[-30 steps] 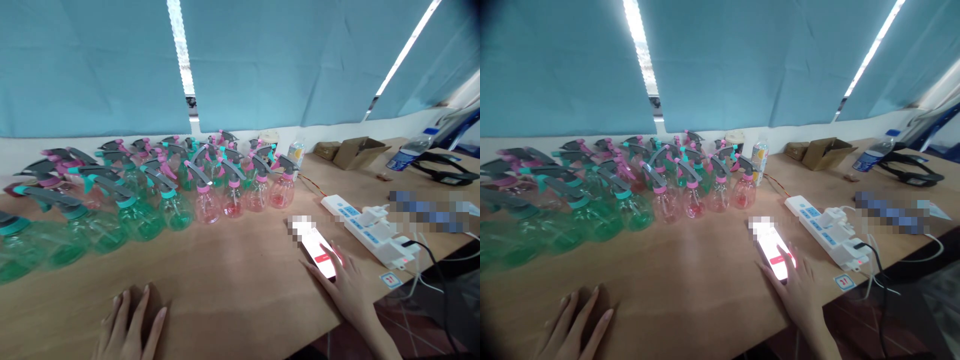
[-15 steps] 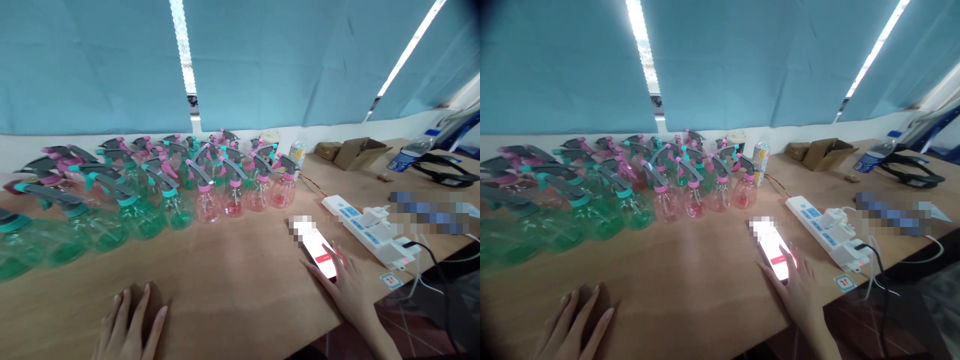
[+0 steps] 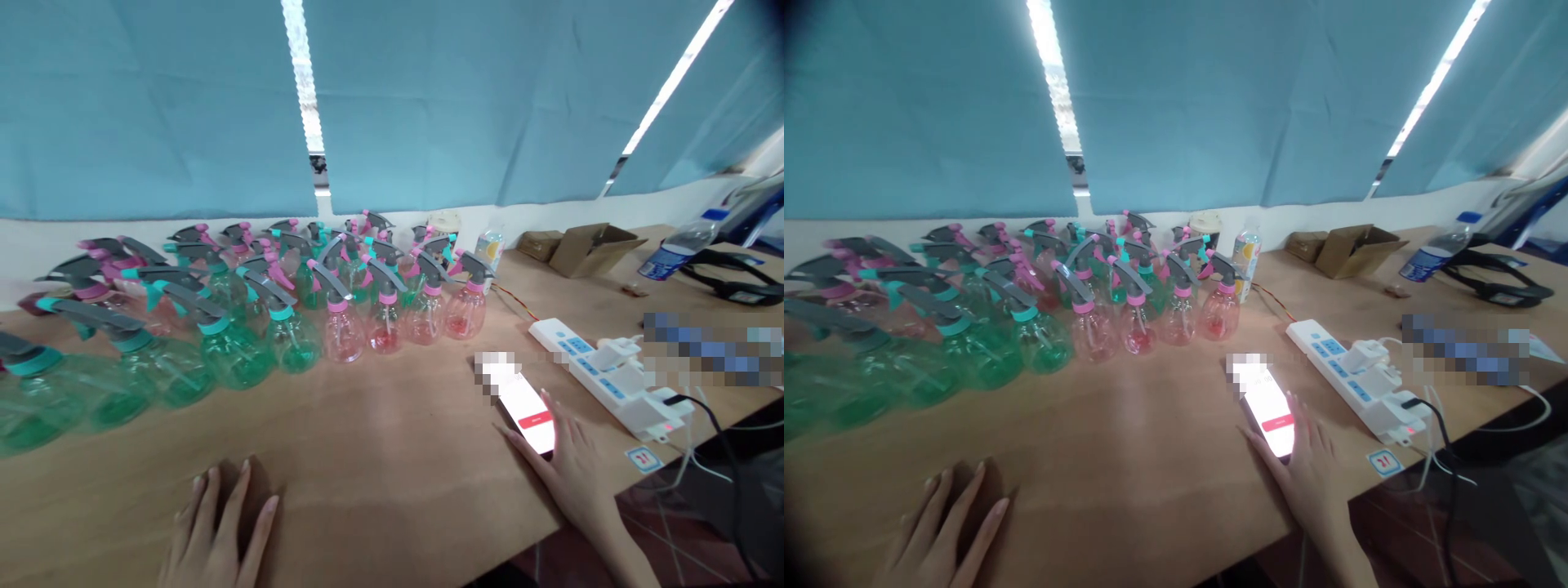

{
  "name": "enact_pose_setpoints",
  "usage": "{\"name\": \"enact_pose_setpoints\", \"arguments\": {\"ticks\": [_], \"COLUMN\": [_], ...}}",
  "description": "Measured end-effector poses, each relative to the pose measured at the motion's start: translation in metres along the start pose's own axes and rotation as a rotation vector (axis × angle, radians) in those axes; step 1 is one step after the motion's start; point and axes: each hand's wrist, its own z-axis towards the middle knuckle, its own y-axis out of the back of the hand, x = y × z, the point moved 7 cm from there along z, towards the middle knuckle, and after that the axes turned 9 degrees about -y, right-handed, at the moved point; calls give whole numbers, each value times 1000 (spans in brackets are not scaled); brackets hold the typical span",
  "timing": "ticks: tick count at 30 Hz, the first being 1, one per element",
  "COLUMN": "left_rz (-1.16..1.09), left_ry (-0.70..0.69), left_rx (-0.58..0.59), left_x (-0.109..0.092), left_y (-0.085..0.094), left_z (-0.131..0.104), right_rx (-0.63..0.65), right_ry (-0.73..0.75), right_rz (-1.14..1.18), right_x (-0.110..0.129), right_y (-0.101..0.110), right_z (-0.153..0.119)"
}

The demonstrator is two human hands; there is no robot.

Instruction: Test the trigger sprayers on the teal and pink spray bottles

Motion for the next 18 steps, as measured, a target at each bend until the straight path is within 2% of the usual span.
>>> {"name": "enact_pose_setpoints", "arguments": {"ticks": [11,18], "left_rz": [18,-183], "left_ry": [8,202], "left_rx": [0,58], "left_x": [-4,12], "left_y": [0,-9], "left_z": [0,-10], "right_rx": [36,9], "right_ry": [43,52], "right_rz": [-54,-24], "right_x": [-5,-10], "right_y": [-6,-9], "right_z": [-1,1]}}
